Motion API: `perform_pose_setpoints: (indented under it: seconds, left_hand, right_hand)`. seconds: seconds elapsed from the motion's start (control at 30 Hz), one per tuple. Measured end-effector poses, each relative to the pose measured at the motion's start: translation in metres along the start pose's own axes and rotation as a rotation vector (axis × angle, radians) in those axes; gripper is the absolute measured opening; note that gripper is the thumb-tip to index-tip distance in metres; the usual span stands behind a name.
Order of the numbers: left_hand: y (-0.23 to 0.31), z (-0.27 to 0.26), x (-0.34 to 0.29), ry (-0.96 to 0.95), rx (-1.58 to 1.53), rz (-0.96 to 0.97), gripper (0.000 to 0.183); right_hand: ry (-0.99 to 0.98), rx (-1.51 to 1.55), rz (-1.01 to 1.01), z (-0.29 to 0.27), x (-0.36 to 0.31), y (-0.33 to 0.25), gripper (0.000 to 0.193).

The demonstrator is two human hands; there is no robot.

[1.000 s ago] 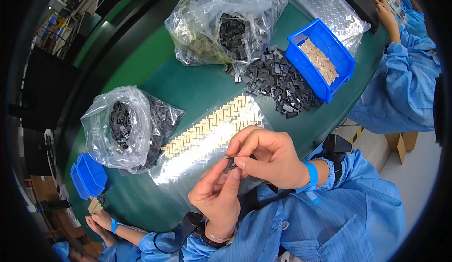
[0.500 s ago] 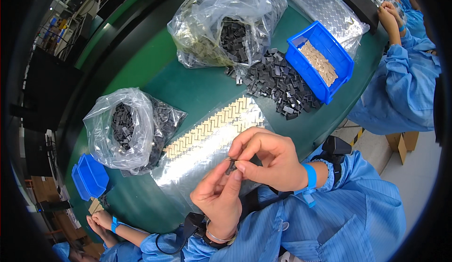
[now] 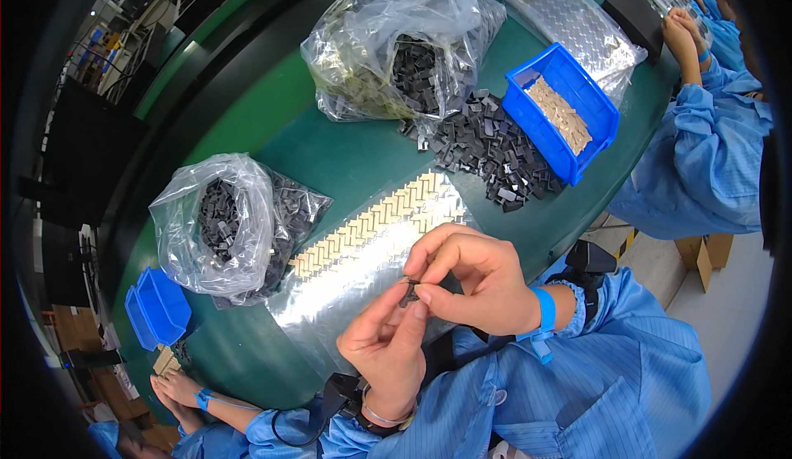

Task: The person is manually assembling small plastic and metal components at an industrial workstation.

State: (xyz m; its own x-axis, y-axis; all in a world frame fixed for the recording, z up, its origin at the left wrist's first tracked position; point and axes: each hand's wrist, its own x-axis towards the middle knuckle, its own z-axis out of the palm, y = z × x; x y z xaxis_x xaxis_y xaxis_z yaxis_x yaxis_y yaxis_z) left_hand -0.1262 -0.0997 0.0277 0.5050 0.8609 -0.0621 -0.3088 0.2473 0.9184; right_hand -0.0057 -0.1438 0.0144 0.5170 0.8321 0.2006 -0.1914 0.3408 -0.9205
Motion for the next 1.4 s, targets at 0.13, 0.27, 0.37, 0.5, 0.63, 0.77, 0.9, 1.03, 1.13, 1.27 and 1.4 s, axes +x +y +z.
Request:
perform_pose_setpoints:
  seconds: [0.13, 0.27, 0.37, 0.5, 0.63, 0.77, 0.9, 1.03, 1.13, 1.27, 1.4]
  left_hand:
    - [0.002, 0.001, 0.0, 0.016, -0.06, -0.017, 0.025]
    - [0.001, -0.001, 0.0, 0.023, -0.05, -0.013, 0.024]
    - [0.002, -0.001, 0.0, 0.026, -0.06, -0.029, 0.022]
    - [0.002, -0.002, 0.002, 0.014, -0.122, -0.011, 0.021]
    - [-0.001, -0.012, 0.003, -0.011, -0.078, 0.009, 0.028]
    - [0.008, -0.015, 0.006, -0.159, -0.173, 0.019, 0.031]
    - [0.012, -0.024, 0.011, -0.295, -0.059, -0.011, 0.036]
    - [0.018, -0.028, 0.016, -0.406, 0.108, -0.022, 0.041]
    - [0.025, -0.025, 0.019, -0.433, 0.184, -0.037, 0.044]
    - [0.03, -0.02, 0.022, -0.455, 0.372, 0.103, 0.046]
    - [0.032, -0.019, 0.022, -0.467, 0.689, 0.239, 0.047]
  right_hand:
    - [-0.071, -0.055, -0.042, -0.003, 0.0, 0.0, 0.009]
    - [-0.075, -0.076, -0.057, -0.001, 0.001, -0.001, 0.011]
    - [-0.086, -0.088, -0.079, -0.001, 0.002, -0.001, 0.011]
    - [-0.113, -0.064, -0.052, -0.003, 0.003, -0.001, 0.011]
    - [-0.18, -0.033, 0.042, -0.005, 0.009, -0.008, 0.01]
    - [-0.356, 0.065, 0.209, -0.016, 0.013, -0.009, 0.014]
    - [-0.486, 0.187, 0.38, -0.021, 0.02, -0.012, 0.013]
    - [-0.472, 0.32, 0.512, -0.022, 0.019, -0.012, 0.013]
    - [-0.495, 0.279, 0.557, -0.02, 0.02, -0.017, 0.01]
    - [-0.509, 0.203, 0.546, -0.018, 0.022, -0.013, 0.009]
    - [-0.515, 0.094, 0.535, -0.016, 0.022, -0.007, 0.011]
